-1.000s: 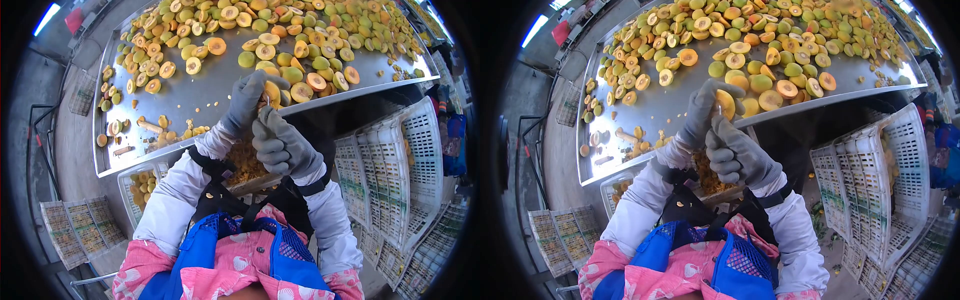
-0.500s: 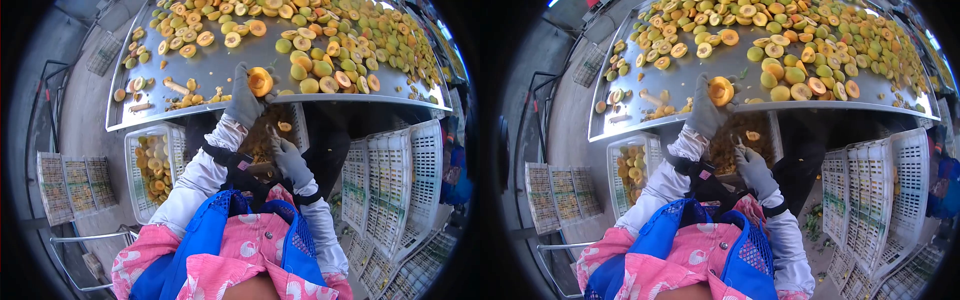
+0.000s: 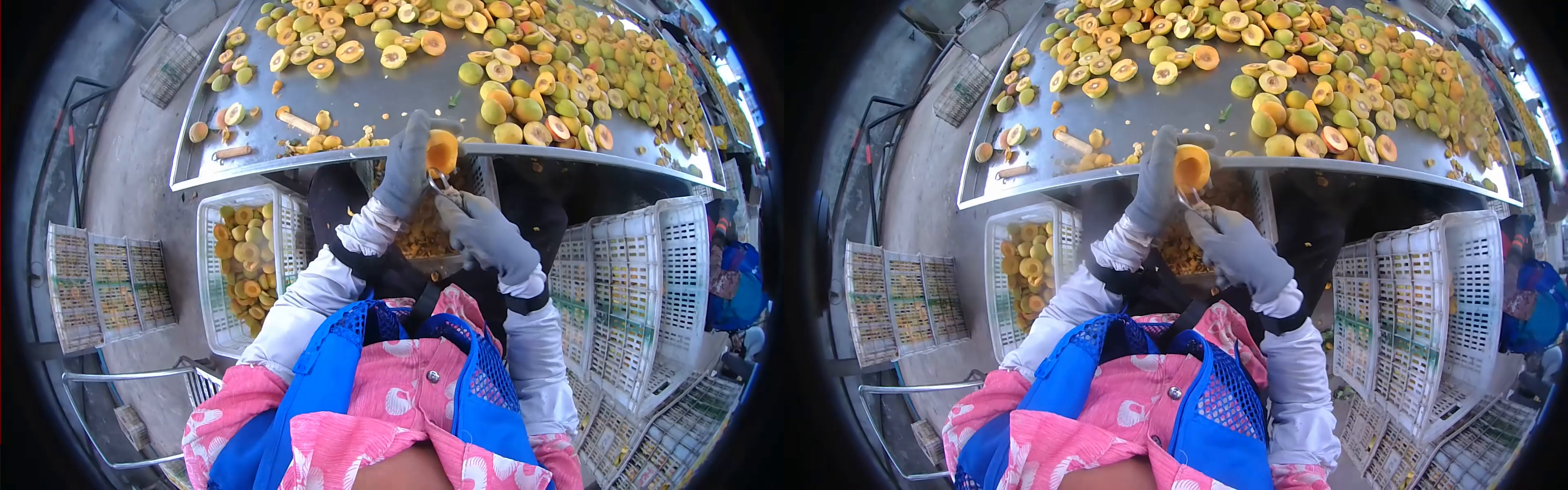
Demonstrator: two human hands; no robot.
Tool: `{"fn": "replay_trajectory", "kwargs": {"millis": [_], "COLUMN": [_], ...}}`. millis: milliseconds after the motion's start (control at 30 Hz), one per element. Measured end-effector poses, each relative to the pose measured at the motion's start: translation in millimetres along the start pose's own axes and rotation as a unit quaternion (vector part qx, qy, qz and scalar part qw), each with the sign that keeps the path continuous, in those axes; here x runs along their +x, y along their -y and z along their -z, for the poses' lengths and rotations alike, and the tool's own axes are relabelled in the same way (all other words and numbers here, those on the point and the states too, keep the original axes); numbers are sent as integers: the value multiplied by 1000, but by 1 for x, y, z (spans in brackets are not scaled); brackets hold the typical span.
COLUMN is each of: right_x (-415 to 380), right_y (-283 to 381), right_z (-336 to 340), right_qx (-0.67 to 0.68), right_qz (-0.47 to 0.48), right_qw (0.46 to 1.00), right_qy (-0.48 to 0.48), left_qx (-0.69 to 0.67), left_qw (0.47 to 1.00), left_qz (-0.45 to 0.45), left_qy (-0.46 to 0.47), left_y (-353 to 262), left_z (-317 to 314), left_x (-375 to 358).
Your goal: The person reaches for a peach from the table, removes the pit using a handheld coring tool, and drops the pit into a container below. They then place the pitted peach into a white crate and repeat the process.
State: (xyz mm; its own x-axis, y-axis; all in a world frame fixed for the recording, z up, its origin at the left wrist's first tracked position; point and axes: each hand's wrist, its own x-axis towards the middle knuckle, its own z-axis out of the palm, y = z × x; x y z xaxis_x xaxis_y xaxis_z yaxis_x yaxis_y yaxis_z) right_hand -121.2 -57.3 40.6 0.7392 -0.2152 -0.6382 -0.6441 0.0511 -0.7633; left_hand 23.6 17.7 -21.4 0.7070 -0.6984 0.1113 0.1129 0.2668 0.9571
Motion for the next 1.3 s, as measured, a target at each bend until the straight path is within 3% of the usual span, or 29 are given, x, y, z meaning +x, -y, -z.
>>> {"fn": "replay_trajectory", "kwargs": {"millis": [67, 100, 133, 167, 233, 367, 433, 500, 533, 567, 700, 733, 800, 867, 900, 933, 967, 1067, 1167, 1233, 1267, 1300], "right_x": [-5, -5, -2, 0, 2, 10, 13, 17, 17, 16, 18, 18, 24, 35, 43, 50, 56, 67, 75, 75, 77, 78], "right_y": [-13, -22, -28, -32, -33, -22, -27, -46, -56, -64, -90, -91, -87, -83, -80, -78, -74, -60, -62, -65, -67, -70], "right_z": [14, 20, 19, 21, 21, 8, 4, 0, -1, -4, -7, -10, -10, -14, -14, -15, -18, -19, -12, -8, -2, 4], "right_qx": [-23, -46, -15, -16, 77, 167, 208, 205, 217, 234, 265, 270, 267, 274, 285, 273, 277, 300, 307, 331, 325, 319], "right_qz": [-5, -9, -4, -6, 82, 124, 125, 118, 104, 98, 62, 56, 50, 54, 53, 41, 38, 76, 107, 124, 107, 88], "right_qw": [999, 997, 1000, 1000, 988, 972, 964, 964, 963, 958, 951, 950, 955, 955, 952, 957, 957, 948, 944, 932, 935, 938], "right_qy": [26, 54, -11, -12, -107, -111, -111, -124, -123, -132, -149, -147, -123, -100, -96, -89, -81, -75, -60, -81, -90, -98], "left_qx": [-25, -135, -242, -244, -216, -177, -374, -322, -99, 129, 296, 242, 295, 508, 231, 474, 689, 576, 498, 436, 471, 537], "left_qw": [999, 988, 960, 959, 975, 984, 914, 941, 995, 980, 927, 952, 947, 845, 944, 847, 710, 794, 852, 891, 879, 838], "left_qz": [19, 79, 139, 140, 57, 8, 158, 102, -24, -150, -217, -170, -110, -157, 111, 69, 42, 86, 62, 76, -35, -15], "left_qy": [2, 18, 33, 33, 7, 25, 1, 13, 19, 23, 75, 78, 57, -54, -206, -231, -139, -172, -149, -103, -64, -100], "left_y": [-4, -4, -7, -8, -12, -5, -4, 3, 13, 16, 8, 0, -25, -40, -55, -60, -66, -73, -61, -30, 10, 32], "left_z": [1, 4, 4, 1, -7, -7, -12, -17, -17, -18, -3, 8, 58, 127, 159, 191, 236, 228, 155, 141, 160, 162], "left_x": [2, 5, 6, 4, -3, 0, 7, 7, 9, 12, 10, 0, -21, -60, -79, -101, -119, -101, 2, 79, 128, 172]}}
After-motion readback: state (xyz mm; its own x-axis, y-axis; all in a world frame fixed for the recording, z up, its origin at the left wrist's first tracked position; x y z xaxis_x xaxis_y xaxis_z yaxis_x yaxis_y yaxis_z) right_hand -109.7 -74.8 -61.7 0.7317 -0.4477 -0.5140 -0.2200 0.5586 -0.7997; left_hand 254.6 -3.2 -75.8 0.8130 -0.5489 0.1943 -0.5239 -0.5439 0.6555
